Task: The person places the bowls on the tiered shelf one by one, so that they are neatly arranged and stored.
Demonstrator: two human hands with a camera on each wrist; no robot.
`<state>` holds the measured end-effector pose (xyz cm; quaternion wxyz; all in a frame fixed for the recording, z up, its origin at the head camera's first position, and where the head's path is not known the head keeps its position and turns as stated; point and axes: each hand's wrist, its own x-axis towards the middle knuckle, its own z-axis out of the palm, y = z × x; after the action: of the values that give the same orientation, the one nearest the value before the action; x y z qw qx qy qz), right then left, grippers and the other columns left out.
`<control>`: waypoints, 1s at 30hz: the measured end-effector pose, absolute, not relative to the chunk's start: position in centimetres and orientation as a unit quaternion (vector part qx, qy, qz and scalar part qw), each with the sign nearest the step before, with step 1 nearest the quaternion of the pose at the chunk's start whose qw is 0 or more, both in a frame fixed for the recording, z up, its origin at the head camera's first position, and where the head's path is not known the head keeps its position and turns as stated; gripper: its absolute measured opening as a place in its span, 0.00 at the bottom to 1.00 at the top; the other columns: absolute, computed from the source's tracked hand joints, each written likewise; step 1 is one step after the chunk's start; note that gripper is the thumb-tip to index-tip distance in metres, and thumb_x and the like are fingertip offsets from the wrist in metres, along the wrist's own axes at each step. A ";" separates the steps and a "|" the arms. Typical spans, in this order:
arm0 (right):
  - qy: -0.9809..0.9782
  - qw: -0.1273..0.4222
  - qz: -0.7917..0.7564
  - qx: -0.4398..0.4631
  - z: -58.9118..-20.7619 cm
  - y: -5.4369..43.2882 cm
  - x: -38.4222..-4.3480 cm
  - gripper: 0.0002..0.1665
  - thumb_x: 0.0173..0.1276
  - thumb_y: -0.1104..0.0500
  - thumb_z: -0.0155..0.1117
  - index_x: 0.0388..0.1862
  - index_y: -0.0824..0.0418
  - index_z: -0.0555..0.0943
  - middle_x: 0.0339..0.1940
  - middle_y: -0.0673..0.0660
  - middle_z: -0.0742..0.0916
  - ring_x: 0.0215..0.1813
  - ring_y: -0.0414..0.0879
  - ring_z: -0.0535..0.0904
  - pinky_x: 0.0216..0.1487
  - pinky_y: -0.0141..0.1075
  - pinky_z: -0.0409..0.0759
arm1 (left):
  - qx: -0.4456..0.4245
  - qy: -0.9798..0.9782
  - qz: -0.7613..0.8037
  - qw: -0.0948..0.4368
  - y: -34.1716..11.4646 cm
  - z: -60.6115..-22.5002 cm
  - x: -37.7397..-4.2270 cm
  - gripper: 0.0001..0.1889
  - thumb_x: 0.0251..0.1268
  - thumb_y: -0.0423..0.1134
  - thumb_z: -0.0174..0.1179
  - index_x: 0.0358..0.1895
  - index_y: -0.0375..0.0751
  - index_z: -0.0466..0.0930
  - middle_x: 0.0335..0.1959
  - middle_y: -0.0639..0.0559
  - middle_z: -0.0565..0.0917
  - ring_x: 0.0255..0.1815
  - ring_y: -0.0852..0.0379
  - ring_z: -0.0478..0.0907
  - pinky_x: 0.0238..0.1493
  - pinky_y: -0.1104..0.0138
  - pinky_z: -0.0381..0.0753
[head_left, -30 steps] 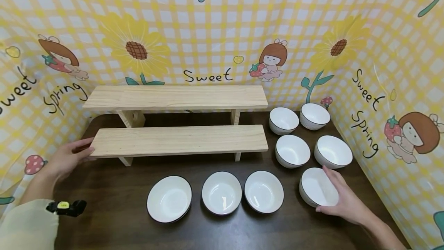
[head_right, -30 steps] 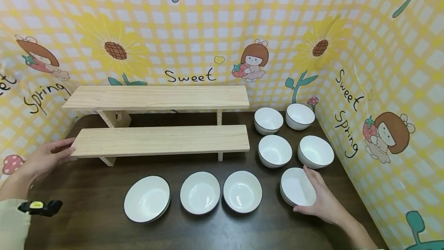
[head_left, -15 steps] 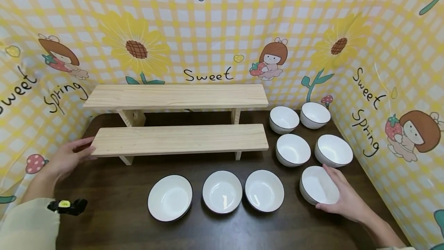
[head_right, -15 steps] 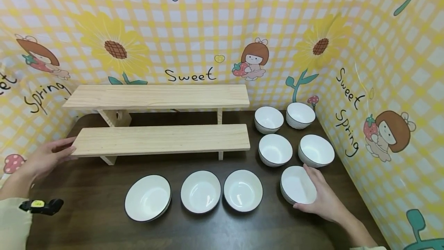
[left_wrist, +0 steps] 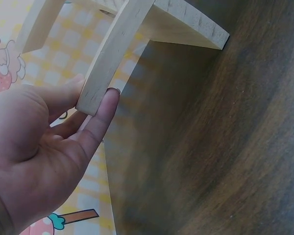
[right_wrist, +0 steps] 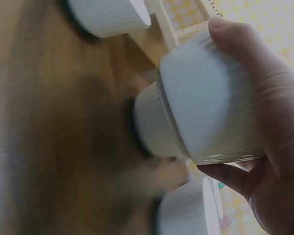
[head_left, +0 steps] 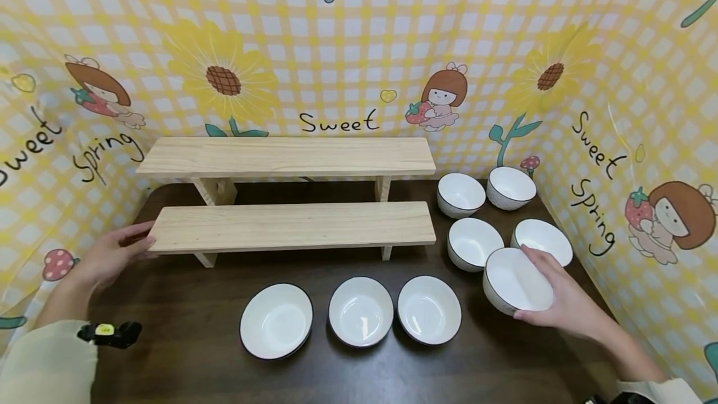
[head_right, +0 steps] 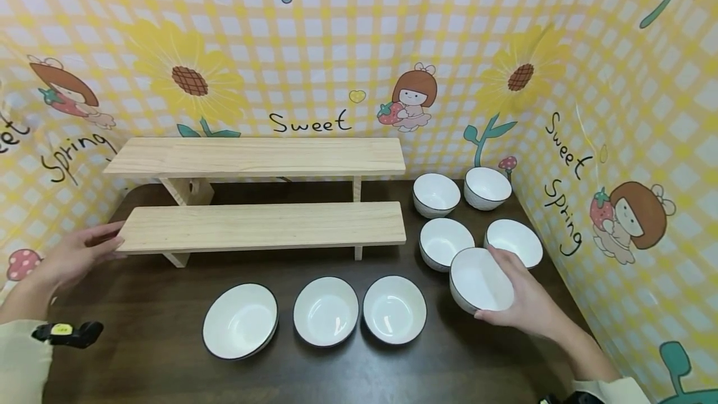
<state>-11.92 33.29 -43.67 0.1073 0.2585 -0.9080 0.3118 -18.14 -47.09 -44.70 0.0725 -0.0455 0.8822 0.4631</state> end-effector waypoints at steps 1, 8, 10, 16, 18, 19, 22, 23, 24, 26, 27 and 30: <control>-0.906 0.111 0.310 0.265 -43.3 33.2 -12.2 0.73 0.31 0.56 0.92 0.78 0.67 0.63 0.65 0.66 0.73 0.62 0.30 0.62 0.56 0.11 0.56 | -0.045 0.882 0.463 0.072 -47.1 -44.7 -18.1 0.33 0.83 0.43 0.48 0.76 0.19 0.51 0.65 0.13 0.63 0.38 0.66 0.85 0.42 0.68 0.88; -0.902 0.111 0.298 0.292 -40.6 31.7 -14.2 0.74 0.32 0.55 0.91 0.80 0.64 0.61 0.66 0.67 0.72 0.65 0.39 0.64 0.59 0.12 0.55 | -0.046 0.884 0.458 0.075 -46.9 -44.5 -17.9 0.32 0.84 0.42 0.46 0.76 0.20 0.51 0.66 0.14 0.64 0.39 0.65 0.85 0.43 0.68 0.87; -0.900 0.108 0.297 0.299 -39.7 31.1 -14.8 0.73 0.33 0.55 0.91 0.80 0.65 0.61 0.66 0.68 0.72 0.64 0.46 0.66 0.59 0.13 0.56 | -0.048 0.884 0.459 0.079 -47.0 -44.4 -17.9 0.32 0.84 0.42 0.46 0.77 0.21 0.51 0.66 0.14 0.63 0.39 0.65 0.84 0.43 0.68 0.87; -0.898 0.082 0.298 0.313 -37.6 29.1 -16.7 0.72 0.37 0.55 0.89 0.80 0.65 0.60 0.68 0.67 0.70 0.61 0.58 0.69 0.56 0.16 0.59 | -0.051 0.882 0.461 0.086 -47.1 -44.3 -18.0 0.32 0.84 0.42 0.45 0.78 0.23 0.50 0.67 0.15 0.62 0.40 0.66 0.84 0.44 0.67 0.87; -0.901 0.067 0.296 0.311 -37.0 28.4 -17.1 0.71 0.39 0.54 0.89 0.81 0.63 0.59 0.70 0.66 0.69 0.63 0.59 0.69 0.57 0.19 0.61 | -0.049 0.883 0.460 0.084 -47.1 -44.4 -18.0 0.31 0.84 0.42 0.46 0.77 0.22 0.51 0.67 0.15 0.63 0.40 0.66 0.84 0.44 0.67 0.88; -0.902 0.060 0.296 0.310 -36.7 28.0 -17.3 0.71 0.40 0.54 0.89 0.81 0.63 0.58 0.71 0.66 0.69 0.64 0.59 0.69 0.57 0.21 0.62 | -0.047 0.883 0.460 0.083 -47.1 -44.4 -18.1 0.31 0.84 0.41 0.46 0.77 0.22 0.51 0.66 0.15 0.64 0.39 0.66 0.84 0.44 0.66 0.88; -0.905 0.030 0.300 0.300 -35.9 26.8 -17.8 0.71 0.43 0.53 0.88 0.82 0.63 0.57 0.72 0.65 0.67 0.68 0.60 0.66 0.62 0.35 0.68 | -0.042 0.882 0.463 0.080 -47.1 -44.5 -18.1 0.31 0.83 0.40 0.47 0.76 0.20 0.52 0.64 0.17 0.68 0.39 0.65 0.84 0.44 0.65 0.88; -0.905 0.021 0.303 0.297 -35.6 26.4 -18.0 0.70 0.44 0.53 0.88 0.82 0.62 0.57 0.73 0.65 0.67 0.69 0.60 0.66 0.63 0.41 0.69 | -0.041 0.882 0.463 0.078 -47.1 -44.5 -18.1 0.32 0.83 0.40 0.48 0.76 0.20 0.52 0.62 0.19 0.71 0.39 0.64 0.84 0.44 0.65 0.88; -0.905 0.017 0.302 0.299 -35.4 26.0 -18.2 0.70 0.45 0.52 0.88 0.82 0.63 0.57 0.73 0.65 0.67 0.69 0.60 0.66 0.63 0.46 0.70 | -0.040 0.882 0.463 0.078 -47.1 -44.5 -18.2 0.32 0.83 0.41 0.48 0.76 0.19 0.52 0.61 0.21 0.72 0.39 0.64 0.84 0.45 0.65 0.88; -0.900 0.018 0.306 0.310 -35.0 25.2 -18.7 0.70 0.44 0.53 0.88 0.82 0.63 0.58 0.72 0.65 0.68 0.69 0.60 0.65 0.62 0.55 0.70 | -0.037 0.882 0.464 0.077 -47.2 -44.6 -18.2 0.32 0.83 0.41 0.48 0.76 0.19 0.52 0.61 0.22 0.73 0.39 0.64 0.85 0.44 0.64 0.88; -0.896 0.020 0.310 0.318 -34.8 24.8 -19.0 0.69 0.44 0.54 0.88 0.81 0.64 0.58 0.72 0.65 0.68 0.69 0.61 0.65 0.62 0.58 0.70 | -0.035 0.881 0.465 0.078 -47.3 -44.6 -18.2 0.32 0.83 0.40 0.48 0.76 0.19 0.52 0.61 0.20 0.72 0.39 0.64 0.84 0.44 0.65 0.88; -0.889 0.029 0.305 0.341 -34.3 23.6 -19.9 0.69 0.44 0.54 0.88 0.81 0.65 0.58 0.71 0.67 0.69 0.69 0.62 0.66 0.62 0.60 0.70 | -0.033 0.881 0.466 0.075 -47.3 -44.6 -18.2 0.32 0.83 0.40 0.48 0.75 0.18 0.51 0.62 0.19 0.70 0.39 0.64 0.85 0.44 0.65 0.88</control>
<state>-19.90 23.64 -34.30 0.0291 0.3406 -0.8890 0.3047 -18.16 -47.27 -44.55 0.0754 -0.0330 0.8811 0.4657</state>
